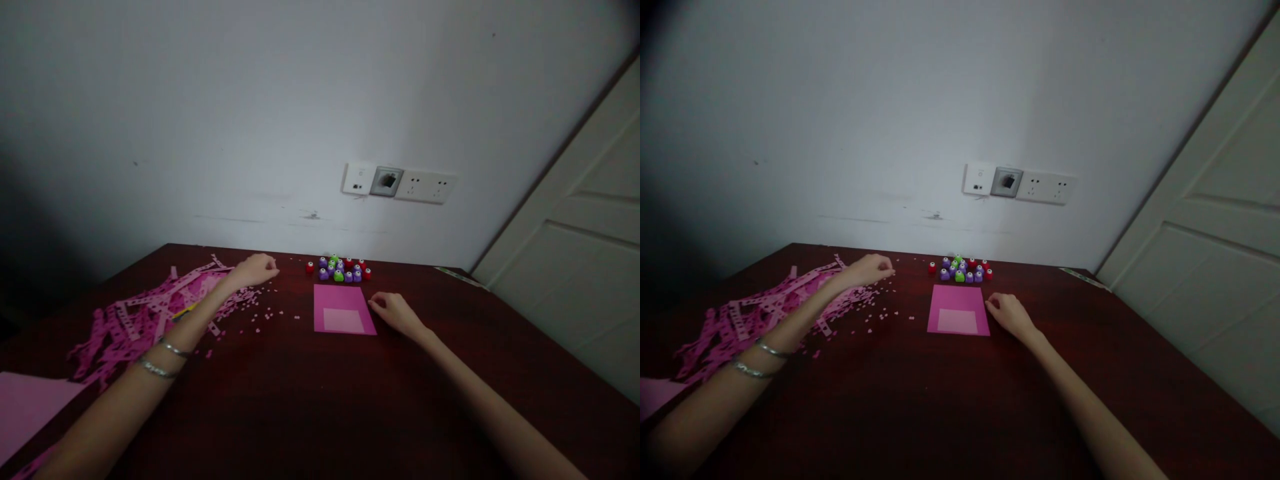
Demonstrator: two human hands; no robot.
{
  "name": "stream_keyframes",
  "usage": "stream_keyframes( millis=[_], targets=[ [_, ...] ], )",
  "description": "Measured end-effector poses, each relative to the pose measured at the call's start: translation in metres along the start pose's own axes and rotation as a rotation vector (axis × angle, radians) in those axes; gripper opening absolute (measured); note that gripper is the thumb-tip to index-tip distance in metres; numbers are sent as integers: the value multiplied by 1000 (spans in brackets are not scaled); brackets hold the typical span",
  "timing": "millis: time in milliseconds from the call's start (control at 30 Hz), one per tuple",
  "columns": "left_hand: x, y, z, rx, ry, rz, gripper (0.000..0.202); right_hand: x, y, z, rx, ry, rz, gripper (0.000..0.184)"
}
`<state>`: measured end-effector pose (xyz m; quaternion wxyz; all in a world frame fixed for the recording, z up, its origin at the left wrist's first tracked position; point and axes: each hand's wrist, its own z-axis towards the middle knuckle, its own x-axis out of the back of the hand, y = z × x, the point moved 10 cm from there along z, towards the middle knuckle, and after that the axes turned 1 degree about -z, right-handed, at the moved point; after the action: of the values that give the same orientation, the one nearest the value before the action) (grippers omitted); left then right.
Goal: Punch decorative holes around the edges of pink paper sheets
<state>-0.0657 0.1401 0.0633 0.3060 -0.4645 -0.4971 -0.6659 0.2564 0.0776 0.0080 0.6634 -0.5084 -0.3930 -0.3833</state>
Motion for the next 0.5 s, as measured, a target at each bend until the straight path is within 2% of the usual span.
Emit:
stream_keyframes(
  millis=[67, 167, 333, 500],
  targets=[
    [-35, 23, 6, -109, -30, -11, 23, 0, 5, 0, 26, 20, -26, 26],
    [-63, 28, 20, -63, 73, 58, 19, 3, 17, 3, 34, 69, -82, 25],
    [-78, 16, 44, 28, 178, 130, 16, -1, 38, 13, 29, 98, -144, 15],
    [-86, 13, 55, 18, 191, 191, 15, -6, 44, 15, 39, 119, -149, 11]
  ],
)
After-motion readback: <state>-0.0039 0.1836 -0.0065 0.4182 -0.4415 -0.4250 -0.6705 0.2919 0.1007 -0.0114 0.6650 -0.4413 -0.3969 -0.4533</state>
